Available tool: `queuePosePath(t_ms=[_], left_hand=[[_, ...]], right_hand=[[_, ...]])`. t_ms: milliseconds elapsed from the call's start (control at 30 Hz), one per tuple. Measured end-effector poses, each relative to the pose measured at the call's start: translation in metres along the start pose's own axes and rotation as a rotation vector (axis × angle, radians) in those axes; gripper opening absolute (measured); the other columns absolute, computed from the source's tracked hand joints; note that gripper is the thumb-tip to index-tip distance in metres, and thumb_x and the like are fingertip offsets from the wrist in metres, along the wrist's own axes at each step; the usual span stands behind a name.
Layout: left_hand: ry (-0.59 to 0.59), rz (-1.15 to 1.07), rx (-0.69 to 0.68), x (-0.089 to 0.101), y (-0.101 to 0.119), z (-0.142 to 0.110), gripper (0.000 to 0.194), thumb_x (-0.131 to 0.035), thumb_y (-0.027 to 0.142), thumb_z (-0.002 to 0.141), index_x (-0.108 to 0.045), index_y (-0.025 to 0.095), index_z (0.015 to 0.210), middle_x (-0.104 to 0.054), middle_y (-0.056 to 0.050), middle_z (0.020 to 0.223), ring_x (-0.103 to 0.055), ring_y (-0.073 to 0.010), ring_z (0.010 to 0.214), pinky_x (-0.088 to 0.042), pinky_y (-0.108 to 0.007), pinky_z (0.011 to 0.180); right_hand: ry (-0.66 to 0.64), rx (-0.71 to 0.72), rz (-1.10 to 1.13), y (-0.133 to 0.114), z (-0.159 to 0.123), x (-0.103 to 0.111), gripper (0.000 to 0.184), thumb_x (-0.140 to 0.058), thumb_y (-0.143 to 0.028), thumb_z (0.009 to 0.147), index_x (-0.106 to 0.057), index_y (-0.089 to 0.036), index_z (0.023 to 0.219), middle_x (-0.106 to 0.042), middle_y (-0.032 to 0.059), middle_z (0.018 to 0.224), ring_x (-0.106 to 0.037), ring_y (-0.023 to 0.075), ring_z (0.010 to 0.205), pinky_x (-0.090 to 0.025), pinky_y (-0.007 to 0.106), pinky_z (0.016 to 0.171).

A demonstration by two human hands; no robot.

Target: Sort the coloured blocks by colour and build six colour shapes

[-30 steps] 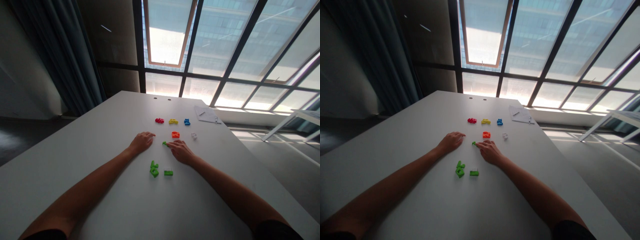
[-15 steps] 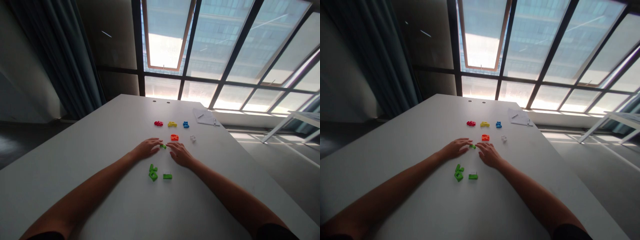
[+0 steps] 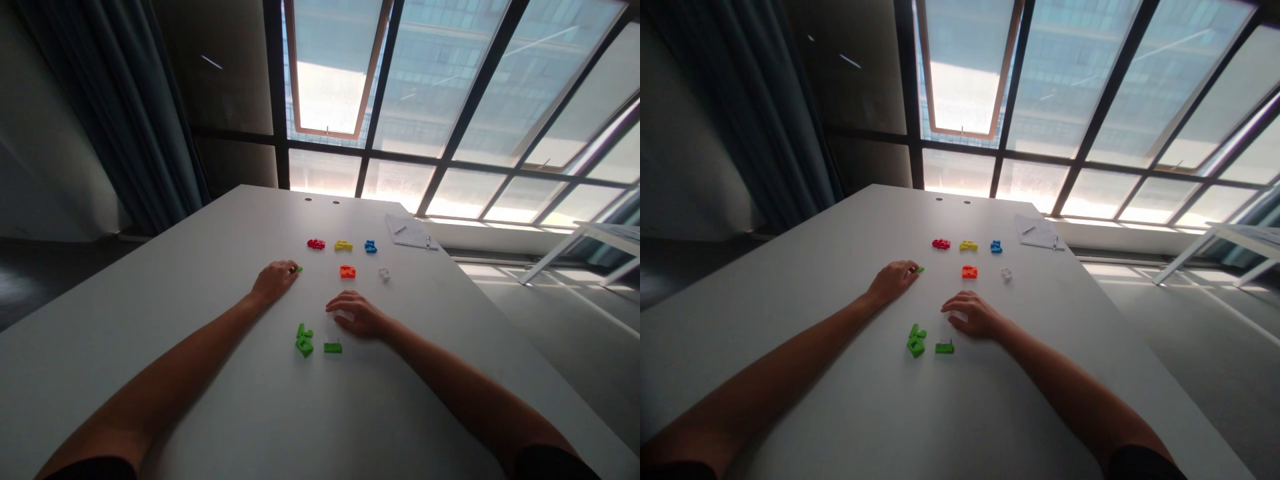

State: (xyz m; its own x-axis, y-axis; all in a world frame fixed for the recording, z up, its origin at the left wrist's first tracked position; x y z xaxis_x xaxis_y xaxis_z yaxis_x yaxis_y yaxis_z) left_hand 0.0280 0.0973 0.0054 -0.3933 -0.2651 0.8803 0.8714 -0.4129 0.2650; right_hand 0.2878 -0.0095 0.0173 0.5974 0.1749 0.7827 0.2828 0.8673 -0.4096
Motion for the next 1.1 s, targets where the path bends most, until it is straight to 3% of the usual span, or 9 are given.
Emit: queuePosePath(t_ms=[133,233,433,567,667,767,900,1100], left_hand=[[-0.021,0.019,-0.035,-0.004,0.000,0.001,0.026,-0.063,0.033,0.109,-0.081,0.024,0.125,-0.083,-0.011,0.122,-0.077,-0.0307,0.115,-0.062,-0.042,0.105],[-0.046,0.057,-0.074,-0.009,0.006,0.000,0.034,-0.061,0.033,0.109,-0.078,0.026,0.138,-0.082,-0.011,0.129,-0.075,-0.0316,0.121,-0.060,-0.044,0.109],[-0.072,0.118,-0.065,-0.016,0.006,-0.001,0.050,-0.059,0.033,0.110,-0.064,0.030,0.159,-0.078,-0.014,0.141,-0.072,-0.0343,0.129,-0.060,-0.047,0.107],[-0.014,0.062,-0.033,-0.016,0.003,-0.001,0.062,-0.064,0.030,0.107,-0.052,0.024,0.167,-0.078,-0.015,0.143,-0.073,-0.0344,0.131,-0.059,-0.048,0.111],[0.046,0.021,-0.042,-0.012,0.003,-0.002,0.053,-0.064,0.028,0.106,-0.059,0.021,0.158,-0.079,-0.016,0.139,-0.073,-0.0332,0.129,-0.059,-0.048,0.115],[0.038,0.007,-0.103,-0.011,0.008,-0.003,0.039,-0.062,0.025,0.106,-0.070,0.022,0.144,-0.079,-0.016,0.139,-0.072,-0.0326,0.133,-0.057,-0.049,0.120],[-0.020,0.015,-0.137,-0.012,0.011,-0.001,0.044,-0.058,0.022,0.107,-0.075,0.026,0.147,-0.077,-0.013,0.149,-0.067,-0.0323,0.142,-0.056,-0.052,0.123],[-0.041,0.033,-0.097,-0.014,0.010,-0.001,0.057,-0.060,0.023,0.105,-0.069,0.033,0.160,-0.075,-0.009,0.155,-0.067,-0.0317,0.143,-0.059,-0.047,0.118]], right_hand=[[-0.199,0.061,0.104,-0.026,0.002,-0.006,0.044,-0.085,-0.045,0.104,-0.079,-0.027,0.143,-0.083,0.0118,0.136,-0.075,0.0296,0.131,-0.054,0.049,0.119],[-0.245,0.066,0.077,-0.031,0.003,-0.009,0.048,-0.088,-0.048,0.102,-0.079,-0.029,0.145,-0.082,0.0115,0.139,-0.071,0.0307,0.138,-0.050,0.050,0.123],[-0.042,-0.059,-0.113,0.002,0.001,-0.007,0.028,-0.082,-0.041,0.108,-0.085,-0.024,0.131,-0.085,0.0131,0.121,-0.077,0.0292,0.115,-0.059,0.047,0.108],[0.060,-0.209,-0.176,0.025,-0.002,-0.003,0.029,-0.078,-0.036,0.111,-0.082,-0.022,0.136,-0.086,0.0124,0.110,-0.080,0.0273,0.105,-0.061,0.044,0.102],[0.112,-0.265,-0.176,0.031,-0.005,0.002,0.038,-0.077,-0.037,0.111,-0.076,-0.024,0.147,-0.086,0.0130,0.119,-0.081,0.0276,0.110,-0.062,0.045,0.102],[0.208,-0.228,-0.190,0.032,-0.007,0.010,0.034,-0.073,-0.041,0.112,-0.077,-0.024,0.142,-0.085,0.0147,0.126,-0.080,0.0290,0.114,-0.062,0.046,0.102],[0.296,-0.079,-0.212,0.027,-0.009,0.020,0.021,-0.064,-0.034,0.114,-0.082,-0.024,0.113,-0.085,0.0121,0.108,-0.079,0.0284,0.104,-0.059,0.049,0.101],[0.174,-0.034,-0.239,0.019,-0.007,0.015,0.014,-0.067,-0.031,0.109,-0.080,-0.025,0.109,-0.081,0.0112,0.105,-0.073,0.0287,0.102,-0.055,0.048,0.101]])
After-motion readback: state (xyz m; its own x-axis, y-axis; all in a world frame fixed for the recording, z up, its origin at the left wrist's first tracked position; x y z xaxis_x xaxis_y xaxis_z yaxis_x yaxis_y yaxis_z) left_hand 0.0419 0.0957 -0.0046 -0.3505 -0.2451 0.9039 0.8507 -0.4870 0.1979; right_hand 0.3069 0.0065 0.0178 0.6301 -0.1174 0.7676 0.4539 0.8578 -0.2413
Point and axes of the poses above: each hand's wrist, its own z-axis towards the middle knuckle, its own x-axis out of the back of the hand, y = z × x, the point moved 7 cm from there along z, towards the middle knuckle
